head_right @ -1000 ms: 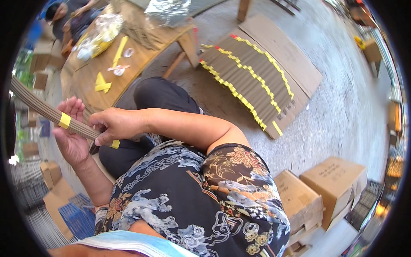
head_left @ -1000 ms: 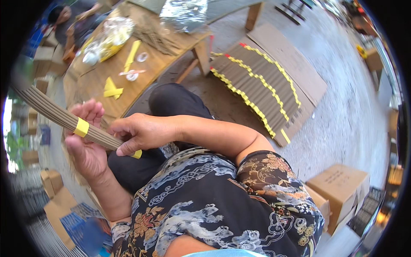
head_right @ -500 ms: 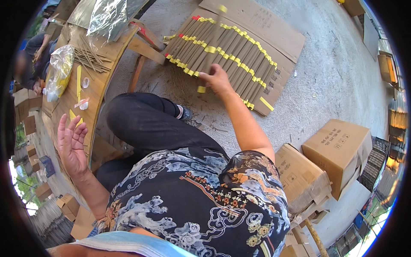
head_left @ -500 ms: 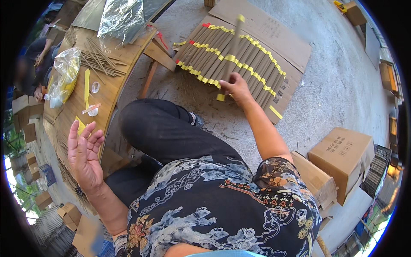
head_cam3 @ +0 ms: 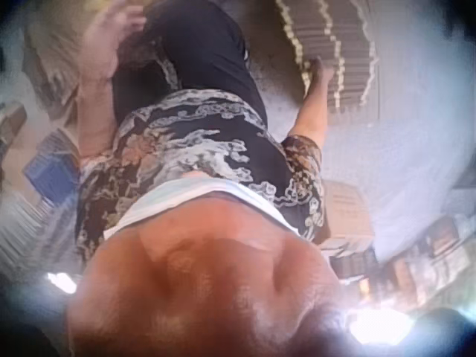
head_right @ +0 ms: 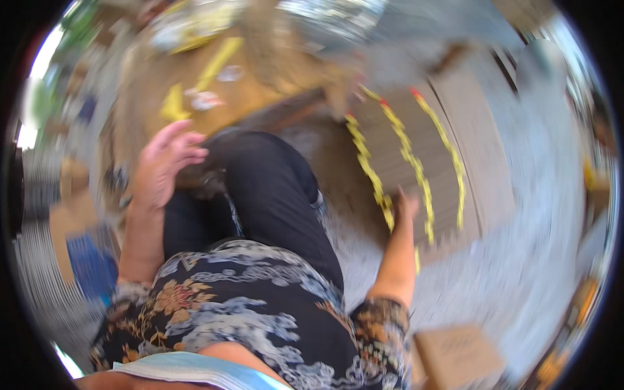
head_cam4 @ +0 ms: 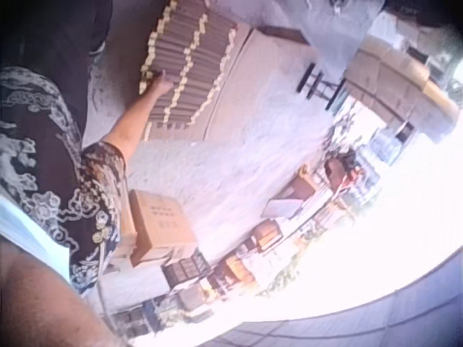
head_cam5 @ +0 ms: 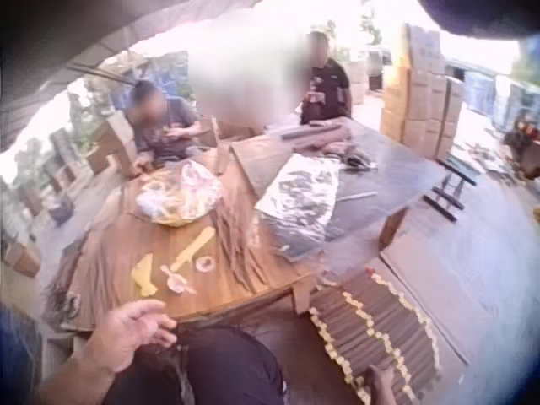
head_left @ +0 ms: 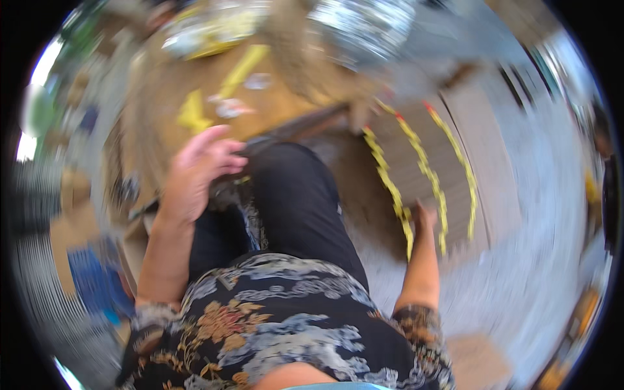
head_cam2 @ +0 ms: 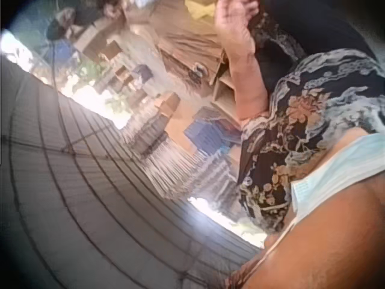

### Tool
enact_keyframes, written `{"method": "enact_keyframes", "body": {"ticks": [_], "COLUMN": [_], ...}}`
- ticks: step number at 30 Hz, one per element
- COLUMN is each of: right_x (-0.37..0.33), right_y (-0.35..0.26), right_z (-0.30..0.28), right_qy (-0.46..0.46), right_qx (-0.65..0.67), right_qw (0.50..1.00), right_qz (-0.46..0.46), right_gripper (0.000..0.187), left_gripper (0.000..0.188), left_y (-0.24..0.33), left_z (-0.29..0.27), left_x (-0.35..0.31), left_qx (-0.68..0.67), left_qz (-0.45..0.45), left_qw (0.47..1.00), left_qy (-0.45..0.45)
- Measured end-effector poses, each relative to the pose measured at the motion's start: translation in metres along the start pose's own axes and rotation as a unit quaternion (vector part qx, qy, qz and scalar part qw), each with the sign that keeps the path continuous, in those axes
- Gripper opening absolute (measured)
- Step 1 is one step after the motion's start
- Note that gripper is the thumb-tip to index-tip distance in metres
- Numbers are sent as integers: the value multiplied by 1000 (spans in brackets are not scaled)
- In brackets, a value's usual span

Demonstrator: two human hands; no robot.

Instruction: The person gathers thin wooden sticks from a cardboard box, aligns them into a bundle, and wraps the bundle with yellow tape. The person repeats this process multiple times, placing finished bundles into the box.

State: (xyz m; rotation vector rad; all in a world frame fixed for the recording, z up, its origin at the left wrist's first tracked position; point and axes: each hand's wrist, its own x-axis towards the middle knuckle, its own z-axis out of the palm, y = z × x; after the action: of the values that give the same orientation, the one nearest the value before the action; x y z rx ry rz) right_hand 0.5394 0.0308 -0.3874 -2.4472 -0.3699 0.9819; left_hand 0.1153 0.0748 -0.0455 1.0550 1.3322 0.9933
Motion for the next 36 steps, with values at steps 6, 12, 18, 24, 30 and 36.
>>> {"method": "enact_keyframes", "body": {"ticks": [6, 12, 18, 24, 30, 36], "right_x": [8, -42, -179, -273, -295, -305], "right_y": [5, -43, -140, -175, -190, -201], "right_z": [-9, 10, 39, 75, 93, 101], "right_qy": [-48, -114, -206, -207, -110, -7], "right_qx": [41, 183, 136, 110, 32, -97], "right_qw": [992, 954, 904, 831, 780, 727], "right_qz": [-111, -206, -350, -505, -615, -679], "right_gripper": [36, 25, 29, 28, 26, 32], "left_gripper": [18, 16, 26, 15, 28, 23], "left_y": [-15, -50, -120, -284, -437, -470], "left_z": [-55, -146, -254, -323, -318, -300], "left_x": [-32, -88, -180, -256, -282, -285], "left_qx": [-36, -81, -41, 113, 148, 179], "left_qz": [40, 64, 11, -332, -449, -461], "left_qw": [994, 943, 850, 825, 772, 766], "left_qy": [96, 316, 526, 443, 425, 411]}}
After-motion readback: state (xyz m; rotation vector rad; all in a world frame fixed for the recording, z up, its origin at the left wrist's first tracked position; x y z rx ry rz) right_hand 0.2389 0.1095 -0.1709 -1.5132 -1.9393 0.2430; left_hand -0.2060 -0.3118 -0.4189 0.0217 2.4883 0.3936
